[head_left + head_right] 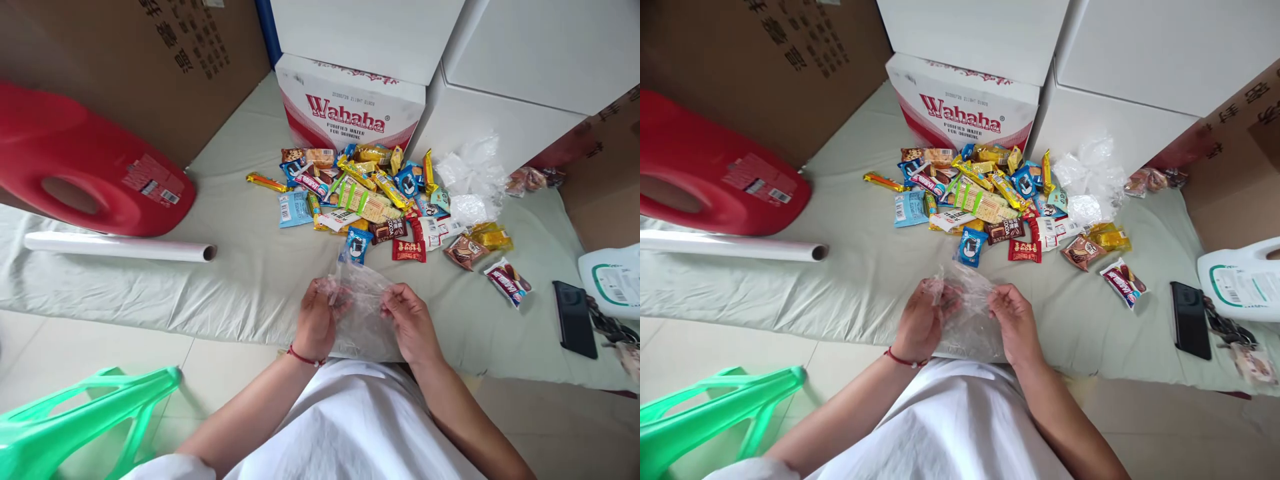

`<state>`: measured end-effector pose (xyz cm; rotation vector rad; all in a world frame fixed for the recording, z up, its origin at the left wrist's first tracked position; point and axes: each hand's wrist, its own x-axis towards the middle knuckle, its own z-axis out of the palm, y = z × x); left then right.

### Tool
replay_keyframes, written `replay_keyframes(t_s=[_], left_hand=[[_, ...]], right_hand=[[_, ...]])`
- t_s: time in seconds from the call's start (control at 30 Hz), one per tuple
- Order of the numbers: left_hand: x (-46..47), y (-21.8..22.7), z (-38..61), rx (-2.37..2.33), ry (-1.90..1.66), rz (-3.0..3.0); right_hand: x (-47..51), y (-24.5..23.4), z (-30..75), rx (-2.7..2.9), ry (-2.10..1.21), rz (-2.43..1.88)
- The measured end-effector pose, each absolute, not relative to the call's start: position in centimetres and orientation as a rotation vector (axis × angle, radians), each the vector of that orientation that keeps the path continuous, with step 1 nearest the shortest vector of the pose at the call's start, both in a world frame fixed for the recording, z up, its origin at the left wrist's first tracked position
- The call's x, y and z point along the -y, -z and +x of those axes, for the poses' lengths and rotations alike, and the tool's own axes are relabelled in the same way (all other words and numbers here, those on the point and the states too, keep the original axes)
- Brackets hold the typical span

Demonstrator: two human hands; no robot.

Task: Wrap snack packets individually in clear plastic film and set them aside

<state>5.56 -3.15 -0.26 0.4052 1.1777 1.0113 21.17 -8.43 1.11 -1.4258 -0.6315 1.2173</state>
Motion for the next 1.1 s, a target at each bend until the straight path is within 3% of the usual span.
replay_keyframes(t_s=[0.27, 0.53, 0.83, 1.1], left_hand=[[0.8, 0.4, 3.7, -1.263, -0.986, 0.654], [0.2, 0.0, 1.1, -1.253, -0.773, 0.599], [2.0, -3.6, 2.8, -1.191, -0.761, 0.141], [3.4, -1.7, 2.1, -1.387, -0.784, 0.468]], right_hand=[[9.3, -0.9, 24.8, 0.217, -1.389, -1.28], [9.6, -0.7, 28.8, 0.151, -1.444, -1.327], [10.4, -1.3, 25.4, 0.209, -1.512, -1.298], [10.2, -2.2, 24.9, 0.318, -1.561, -1.318]])
